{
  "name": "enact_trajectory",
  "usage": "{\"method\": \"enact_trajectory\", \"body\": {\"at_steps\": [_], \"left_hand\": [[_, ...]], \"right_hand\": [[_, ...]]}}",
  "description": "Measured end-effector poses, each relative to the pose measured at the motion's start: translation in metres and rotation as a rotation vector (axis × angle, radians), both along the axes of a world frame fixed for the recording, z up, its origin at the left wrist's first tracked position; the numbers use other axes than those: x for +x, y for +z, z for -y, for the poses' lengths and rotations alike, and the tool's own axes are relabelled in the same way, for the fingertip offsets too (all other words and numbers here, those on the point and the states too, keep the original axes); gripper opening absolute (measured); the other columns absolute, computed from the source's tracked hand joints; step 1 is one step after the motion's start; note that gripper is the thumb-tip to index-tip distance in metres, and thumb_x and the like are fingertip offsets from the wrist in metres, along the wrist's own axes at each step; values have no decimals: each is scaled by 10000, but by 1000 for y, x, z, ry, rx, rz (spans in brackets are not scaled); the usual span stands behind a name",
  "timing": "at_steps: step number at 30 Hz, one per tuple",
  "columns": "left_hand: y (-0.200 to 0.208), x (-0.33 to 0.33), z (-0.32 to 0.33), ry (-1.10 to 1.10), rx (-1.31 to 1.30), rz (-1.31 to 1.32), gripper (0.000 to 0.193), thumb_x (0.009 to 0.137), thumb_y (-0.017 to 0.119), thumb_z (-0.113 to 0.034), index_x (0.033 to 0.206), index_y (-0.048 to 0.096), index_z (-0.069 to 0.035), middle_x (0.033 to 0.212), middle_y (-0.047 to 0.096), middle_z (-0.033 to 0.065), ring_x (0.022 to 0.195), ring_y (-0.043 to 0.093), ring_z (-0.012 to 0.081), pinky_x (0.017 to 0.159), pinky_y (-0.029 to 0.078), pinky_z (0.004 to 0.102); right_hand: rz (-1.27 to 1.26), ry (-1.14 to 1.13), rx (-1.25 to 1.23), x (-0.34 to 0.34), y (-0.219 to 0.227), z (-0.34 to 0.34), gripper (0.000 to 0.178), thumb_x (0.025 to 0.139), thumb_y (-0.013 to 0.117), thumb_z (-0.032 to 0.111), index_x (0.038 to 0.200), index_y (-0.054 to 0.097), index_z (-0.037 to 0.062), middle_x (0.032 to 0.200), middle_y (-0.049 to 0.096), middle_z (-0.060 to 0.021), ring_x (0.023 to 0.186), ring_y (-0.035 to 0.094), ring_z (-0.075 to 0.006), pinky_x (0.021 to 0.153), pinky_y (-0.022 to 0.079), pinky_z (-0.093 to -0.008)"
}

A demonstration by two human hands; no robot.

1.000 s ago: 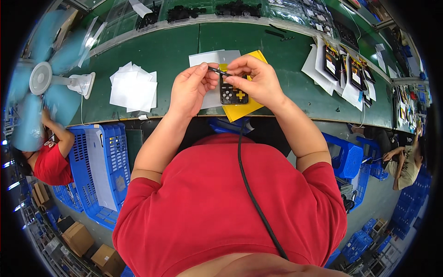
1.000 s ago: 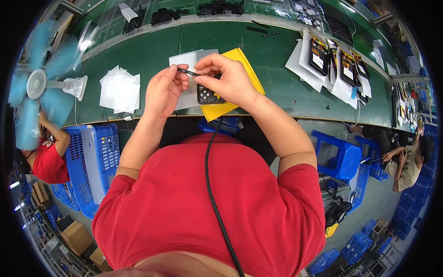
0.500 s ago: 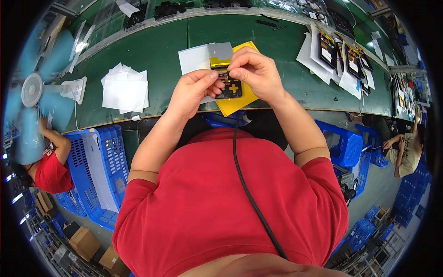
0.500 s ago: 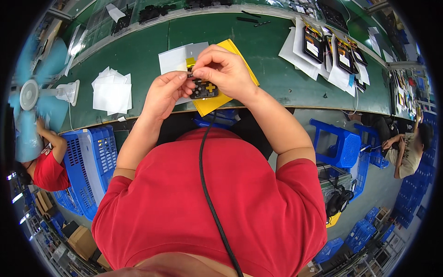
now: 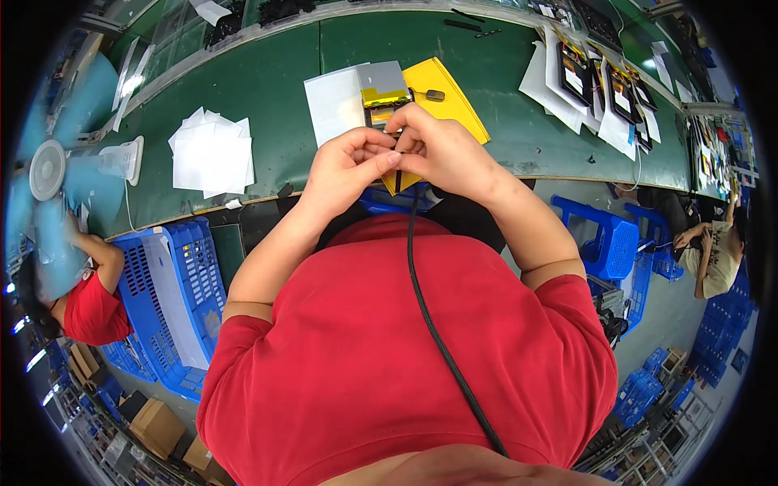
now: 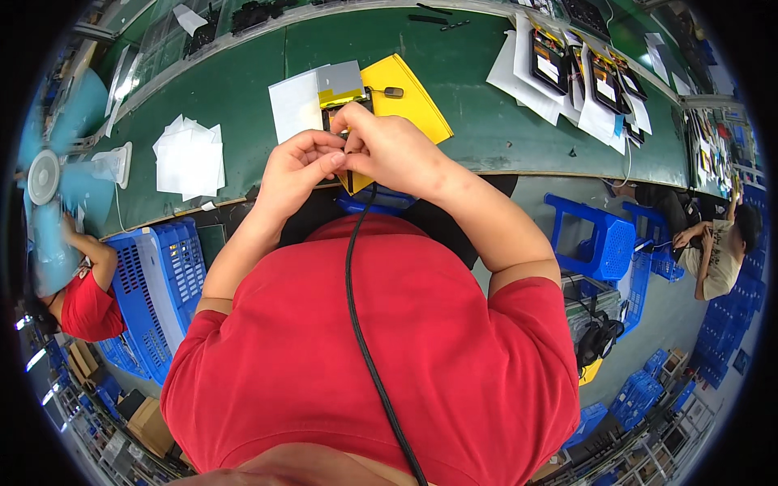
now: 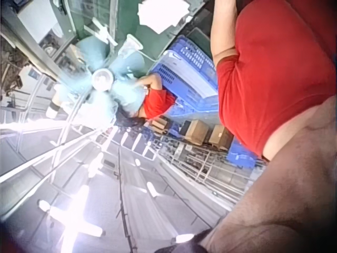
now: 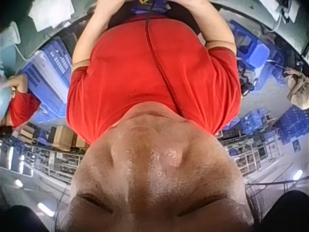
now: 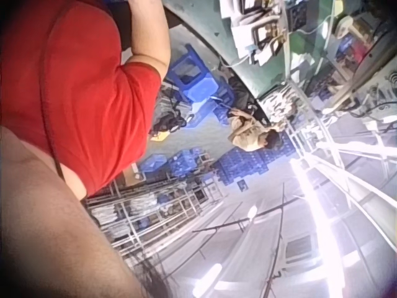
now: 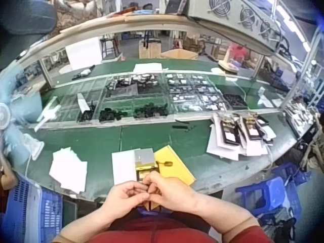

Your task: Manually assembling and sorting components of a portable gaming device on a production line.

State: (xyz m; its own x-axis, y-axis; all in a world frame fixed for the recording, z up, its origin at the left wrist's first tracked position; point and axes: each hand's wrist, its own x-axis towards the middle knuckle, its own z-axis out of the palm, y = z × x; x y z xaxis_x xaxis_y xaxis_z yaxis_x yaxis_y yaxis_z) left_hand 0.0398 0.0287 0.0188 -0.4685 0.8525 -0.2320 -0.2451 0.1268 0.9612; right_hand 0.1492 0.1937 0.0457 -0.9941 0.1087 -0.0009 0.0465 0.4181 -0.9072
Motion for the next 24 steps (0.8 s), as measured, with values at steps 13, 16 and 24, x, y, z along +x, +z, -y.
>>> {"method": "enact_trajectory", "body": {"at_steps": [13,16,24], "left_hand": [[5,-13,6,-152,-108,232,279,924,611,-111,1152,583,48,981,677,117,818,679,187,686,590,278],[-2,-12,3,-131,-21,354,239,927,620,-104,1121,577,29,954,679,124,751,684,182,663,605,284],[-12,-12,-5,23,41,93,119,930,622,-59,1009,591,24,912,687,123,678,673,161,602,577,265]], "right_hand": [[-189,148,278,0,3,4,314,795,701,256,986,524,81,795,660,-155,761,644,-396,640,508,-448],[-182,85,273,4,10,-1,268,760,715,235,882,559,54,762,658,-144,746,655,-372,647,507,-451],[-167,-50,250,17,13,1,252,792,717,277,848,574,77,713,644,-108,705,656,-336,619,501,-436]]}}
